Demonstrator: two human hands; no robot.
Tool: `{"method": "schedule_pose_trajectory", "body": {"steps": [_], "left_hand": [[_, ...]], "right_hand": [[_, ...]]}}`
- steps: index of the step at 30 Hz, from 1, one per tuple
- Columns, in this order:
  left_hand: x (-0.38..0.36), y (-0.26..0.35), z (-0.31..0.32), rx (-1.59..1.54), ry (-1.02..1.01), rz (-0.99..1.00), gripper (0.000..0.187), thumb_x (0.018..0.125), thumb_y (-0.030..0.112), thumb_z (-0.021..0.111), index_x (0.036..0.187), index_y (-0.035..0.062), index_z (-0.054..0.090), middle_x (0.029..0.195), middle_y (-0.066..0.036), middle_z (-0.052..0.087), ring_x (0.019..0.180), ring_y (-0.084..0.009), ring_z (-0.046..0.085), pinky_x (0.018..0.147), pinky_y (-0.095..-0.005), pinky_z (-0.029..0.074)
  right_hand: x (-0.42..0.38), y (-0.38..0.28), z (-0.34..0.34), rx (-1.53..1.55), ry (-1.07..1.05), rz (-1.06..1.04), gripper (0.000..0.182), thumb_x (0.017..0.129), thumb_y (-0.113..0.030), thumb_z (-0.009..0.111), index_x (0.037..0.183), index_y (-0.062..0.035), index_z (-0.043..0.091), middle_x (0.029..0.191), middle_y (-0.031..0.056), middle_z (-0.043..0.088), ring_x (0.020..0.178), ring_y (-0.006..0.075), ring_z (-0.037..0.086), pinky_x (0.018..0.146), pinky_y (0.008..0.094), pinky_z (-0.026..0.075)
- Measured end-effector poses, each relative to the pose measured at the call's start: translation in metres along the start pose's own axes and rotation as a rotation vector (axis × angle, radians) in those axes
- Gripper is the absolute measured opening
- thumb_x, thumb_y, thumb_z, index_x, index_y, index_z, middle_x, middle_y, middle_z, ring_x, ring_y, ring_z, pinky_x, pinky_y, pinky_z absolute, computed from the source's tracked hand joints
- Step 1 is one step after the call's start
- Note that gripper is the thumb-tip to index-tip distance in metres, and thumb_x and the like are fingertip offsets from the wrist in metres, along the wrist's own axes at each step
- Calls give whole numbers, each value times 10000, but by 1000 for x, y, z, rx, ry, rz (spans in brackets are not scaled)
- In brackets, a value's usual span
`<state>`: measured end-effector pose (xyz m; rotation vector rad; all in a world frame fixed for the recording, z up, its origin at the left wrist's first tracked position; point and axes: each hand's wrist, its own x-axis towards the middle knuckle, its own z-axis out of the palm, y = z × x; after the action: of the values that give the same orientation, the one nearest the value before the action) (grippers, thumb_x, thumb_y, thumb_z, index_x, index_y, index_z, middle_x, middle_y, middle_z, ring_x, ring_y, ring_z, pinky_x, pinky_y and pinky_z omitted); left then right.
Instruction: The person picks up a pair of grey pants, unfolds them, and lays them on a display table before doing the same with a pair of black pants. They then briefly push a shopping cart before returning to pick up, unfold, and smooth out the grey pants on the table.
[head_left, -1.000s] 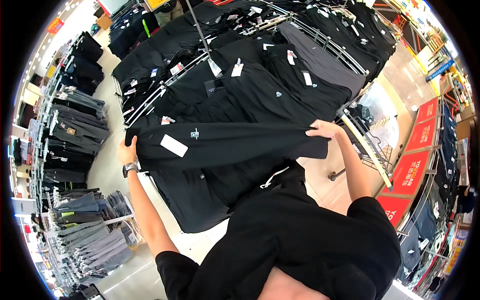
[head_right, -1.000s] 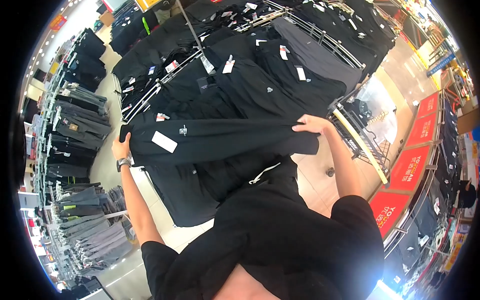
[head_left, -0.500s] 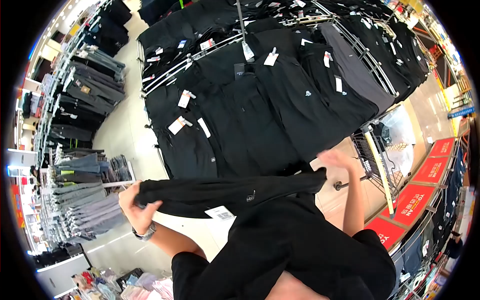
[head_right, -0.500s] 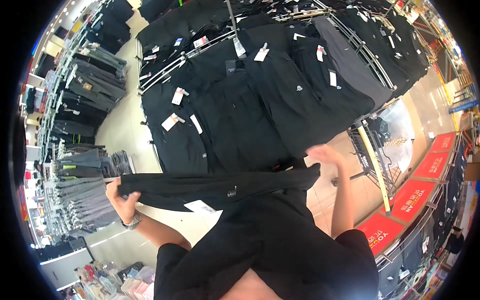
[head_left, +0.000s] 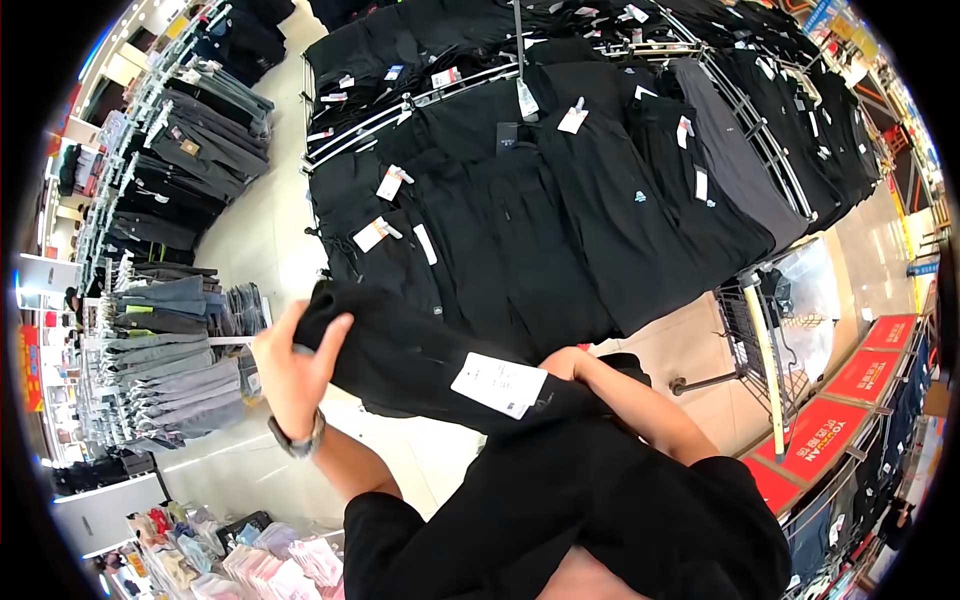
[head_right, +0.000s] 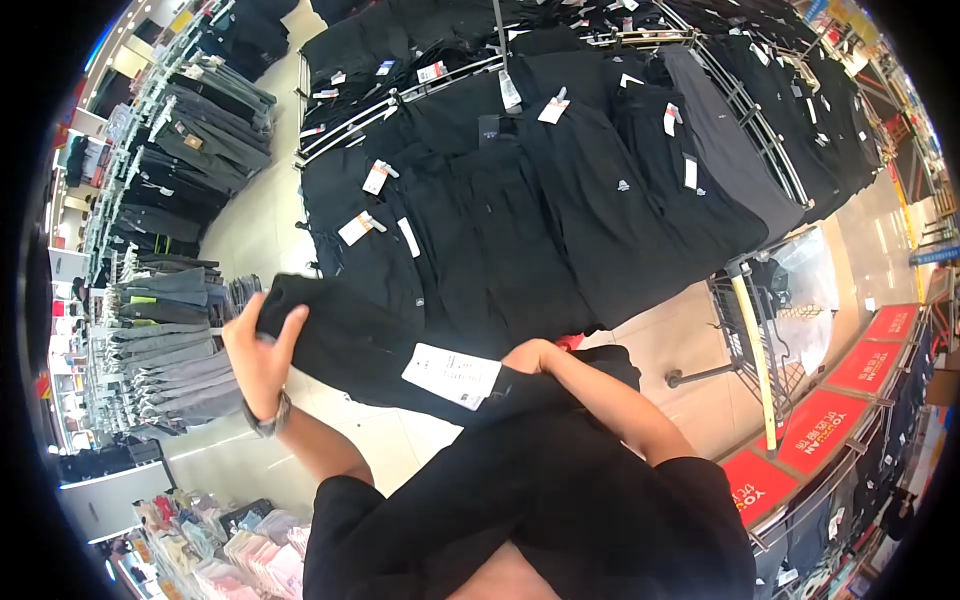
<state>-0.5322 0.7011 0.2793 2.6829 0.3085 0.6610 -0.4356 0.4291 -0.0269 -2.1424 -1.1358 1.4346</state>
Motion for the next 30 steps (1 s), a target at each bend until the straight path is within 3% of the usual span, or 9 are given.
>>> {"method": "schedule_pose_trajectory", "body": {"steps": [2,6,12,19,23,24,27,28,30], "left_hand": [[20,-14,14,31,-81,-72,327,762,281,787,875,-2,669,682,-186,645,602,-347,637,571,-355,479],[70,-52,68,262,-47,8,461,780,450,730,991,43,680,793,-206,672,720,-366,651,650,-416,509],[141,-78,153,364,-109,162,424,795,459,694,1022,103,673,783,-165,672,764,-342,661,672,-423,535],[202,-112,214,383,-221,291,447,794,496,677,1000,99,671,759,-155,672,758,-320,671,655,-412,537],[244,-115,231,318,-90,377,509,786,539,672,1022,88,658,718,-133,669,712,-311,663,666,-411,511],[251,-115,238,409,-200,305,587,768,581,668,1112,108,618,827,-125,674,811,-297,650,757,-409,474],[241,-141,287,455,-27,254,764,728,630,665,1316,171,503,1169,-119,546,1092,-276,512,884,-434,405],[230,-144,302,498,71,210,805,738,589,683,1391,188,436,1231,-149,506,1108,-305,503,900,-445,402],[209,-154,331,415,89,110,822,749,503,716,1432,203,370,1289,-173,457,1145,-334,479,928,-458,395]], "right_hand": [[-7,-14,7,92,36,-56,404,908,-184,510,1253,25,541,1138,107,628,979,121,559,848,265,472],[13,-49,16,600,68,-164,433,918,-223,507,1274,23,522,1175,105,611,1010,133,560,864,270,474],[28,-63,22,1372,-65,-51,480,934,-282,503,1306,21,494,1229,102,586,1056,151,561,888,279,476],[33,-55,22,1635,-80,64,538,952,-350,498,1344,18,461,1292,99,556,1110,173,562,916,289,480],[29,-44,14,1688,-75,124,573,963,-389,495,1365,16,442,1329,97,540,1141,185,562,932,294,482],[27,-38,12,1692,-65,144,582,965,-399,494,1371,15,438,1338,96,536,1149,188,563,936,296,482],[21,-17,5,1691,-44,192,609,973,-428,492,1387,14,424,1365,95,523,1172,197,563,948,300,483],[24,-9,9,1683,-39,186,609,973,-428,492,1387,14,424,1365,95,523,1172,197,563,948,300,483],[32,9,22,1889,21,133,710,962,-577,403,1386,-8,434,1384,63,507,1246,199,492,1061,334,387]]}}
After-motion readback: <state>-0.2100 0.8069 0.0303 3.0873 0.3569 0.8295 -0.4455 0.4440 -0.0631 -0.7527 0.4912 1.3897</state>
